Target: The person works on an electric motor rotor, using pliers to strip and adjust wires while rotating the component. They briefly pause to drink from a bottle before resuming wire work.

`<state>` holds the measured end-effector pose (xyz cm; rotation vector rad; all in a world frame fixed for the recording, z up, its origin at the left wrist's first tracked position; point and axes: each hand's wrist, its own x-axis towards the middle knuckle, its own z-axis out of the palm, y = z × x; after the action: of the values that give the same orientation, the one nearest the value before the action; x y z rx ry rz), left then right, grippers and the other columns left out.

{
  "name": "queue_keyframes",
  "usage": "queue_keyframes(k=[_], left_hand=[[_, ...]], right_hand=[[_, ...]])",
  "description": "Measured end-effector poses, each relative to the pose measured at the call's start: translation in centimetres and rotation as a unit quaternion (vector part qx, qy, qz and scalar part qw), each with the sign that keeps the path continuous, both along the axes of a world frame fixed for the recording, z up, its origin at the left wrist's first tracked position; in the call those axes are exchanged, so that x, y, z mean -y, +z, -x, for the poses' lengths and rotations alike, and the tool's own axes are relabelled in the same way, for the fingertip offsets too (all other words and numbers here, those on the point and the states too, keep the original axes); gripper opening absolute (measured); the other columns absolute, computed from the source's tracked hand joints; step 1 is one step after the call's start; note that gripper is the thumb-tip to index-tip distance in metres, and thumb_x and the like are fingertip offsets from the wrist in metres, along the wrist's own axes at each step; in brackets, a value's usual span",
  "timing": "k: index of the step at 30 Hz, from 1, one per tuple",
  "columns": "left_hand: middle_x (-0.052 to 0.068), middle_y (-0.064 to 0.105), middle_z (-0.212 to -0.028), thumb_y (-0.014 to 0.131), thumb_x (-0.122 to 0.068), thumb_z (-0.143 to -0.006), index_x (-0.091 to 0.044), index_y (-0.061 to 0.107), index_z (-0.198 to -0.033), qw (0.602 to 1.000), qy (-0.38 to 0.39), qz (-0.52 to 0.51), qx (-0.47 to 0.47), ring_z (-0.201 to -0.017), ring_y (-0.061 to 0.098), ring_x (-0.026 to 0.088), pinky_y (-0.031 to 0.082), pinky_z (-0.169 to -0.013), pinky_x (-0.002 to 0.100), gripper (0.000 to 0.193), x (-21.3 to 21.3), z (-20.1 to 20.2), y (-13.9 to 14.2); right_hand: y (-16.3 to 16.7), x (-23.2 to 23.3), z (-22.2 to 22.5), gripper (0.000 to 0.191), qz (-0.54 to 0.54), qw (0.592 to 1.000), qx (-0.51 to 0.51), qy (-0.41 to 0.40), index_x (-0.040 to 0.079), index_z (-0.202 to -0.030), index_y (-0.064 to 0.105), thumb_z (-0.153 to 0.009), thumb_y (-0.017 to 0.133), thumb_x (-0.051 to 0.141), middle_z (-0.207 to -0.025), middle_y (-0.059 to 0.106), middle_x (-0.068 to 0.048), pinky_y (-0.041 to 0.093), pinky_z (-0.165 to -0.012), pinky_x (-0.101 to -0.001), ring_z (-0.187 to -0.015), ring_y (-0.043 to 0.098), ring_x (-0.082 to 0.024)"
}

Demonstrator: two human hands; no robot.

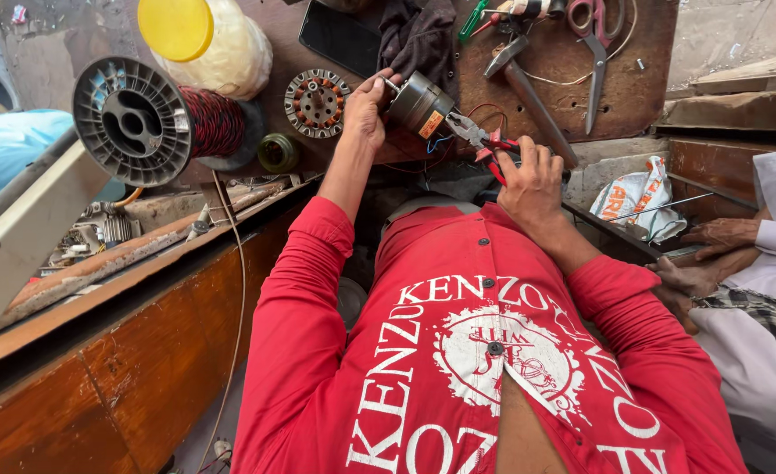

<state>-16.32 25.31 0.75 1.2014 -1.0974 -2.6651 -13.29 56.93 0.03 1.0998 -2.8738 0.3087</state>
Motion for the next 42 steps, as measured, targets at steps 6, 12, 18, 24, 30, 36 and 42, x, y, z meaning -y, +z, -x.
queue_keyframes(k=[6,12,18,24,30,36,42], left_hand=[[0.014,0.077,-0.104,0.062,-0.011,-0.102,0.001,0.071,-0.118,0.997,0.077,0.024,-0.004,-0.092,0.071,0.020,0.058,-0.086,0.032,0.022,-0.8,0.3,-0.5],[0.015,0.075,-0.094,0.074,-0.012,-0.090,0.006,0.071,-0.107,0.976,0.172,0.094,0.093,-0.087,0.069,0.022,0.057,-0.083,0.034,0.025,-1.8,1.1,-0.7],[0.016,0.056,-0.114,0.083,-0.045,-0.085,-0.005,0.053,-0.111,0.926,0.069,0.319,0.191,-0.111,0.056,0.025,0.049,-0.097,0.041,0.056,-2.3,0.8,0.2],[0.010,0.050,-0.119,0.061,-0.052,-0.098,-0.012,0.071,-0.102,0.739,-0.026,0.660,0.129,-0.118,0.047,0.030,0.035,-0.106,0.051,0.041,-4.8,0.2,-0.5],[0.021,0.039,-0.143,0.057,-0.043,-0.105,-0.009,0.069,-0.106,0.784,0.033,0.620,-0.005,-0.136,0.039,0.035,0.037,-0.112,0.051,0.036,-4.7,-0.4,-2.7],[0.016,0.054,-0.134,0.055,-0.037,-0.108,-0.008,0.068,-0.097,0.821,0.023,0.569,-0.040,-0.129,0.054,0.028,0.048,-0.106,0.041,0.034,-4.5,-0.9,-2.9],[0.015,0.057,-0.125,0.059,-0.034,-0.107,-0.004,0.066,-0.094,0.818,0.038,0.572,-0.045,-0.122,0.057,0.027,0.050,-0.098,0.038,0.033,-4.8,-0.4,-2.6]], right_hand=[[-0.3,-0.1,0.0,0.049,-0.007,1.000,-0.003,0.007,0.014,-0.126,0.074,-0.077,0.070,0.011,-0.132,0.054,-0.015,0.042,-0.087,-0.0463,-0.112,0.055,-0.033],[-0.4,0.1,-0.2,0.049,-0.011,1.000,-0.016,0.008,0.014,-0.126,0.074,-0.078,0.068,0.011,-0.132,0.053,-0.015,0.042,-0.087,-0.0461,-0.110,0.055,-0.032],[-0.3,0.2,-0.3,0.046,-0.022,1.000,-0.018,0.011,0.014,-0.125,0.073,-0.080,0.067,0.011,-0.130,0.053,-0.015,0.042,-0.087,-0.0464,-0.110,0.055,-0.032],[-0.1,0.2,-0.4,0.046,-0.013,1.000,0.005,0.004,0.013,-0.125,0.073,-0.080,0.067,0.009,-0.131,0.053,-0.016,0.041,-0.087,-0.0459,-0.110,0.055,-0.032],[-1.0,-0.2,-0.8,0.051,0.060,0.990,0.131,-0.001,0.008,-0.122,0.072,-0.072,0.070,0.009,-0.125,0.059,-0.019,0.046,-0.084,-0.0476,-0.107,0.059,-0.037],[-3.8,-1.4,1.1,0.046,0.194,0.704,0.672,-0.121,0.006,-0.125,0.070,-0.080,0.062,0.002,-0.125,0.064,-0.019,0.051,-0.089,-0.0457,-0.102,0.062,-0.035],[-2.8,-1.7,1.5,0.052,0.205,0.685,0.693,-0.090,0.005,-0.130,0.068,-0.078,0.063,0.006,-0.134,0.057,-0.022,0.042,-0.098,-0.0530,-0.116,0.055,-0.039]])
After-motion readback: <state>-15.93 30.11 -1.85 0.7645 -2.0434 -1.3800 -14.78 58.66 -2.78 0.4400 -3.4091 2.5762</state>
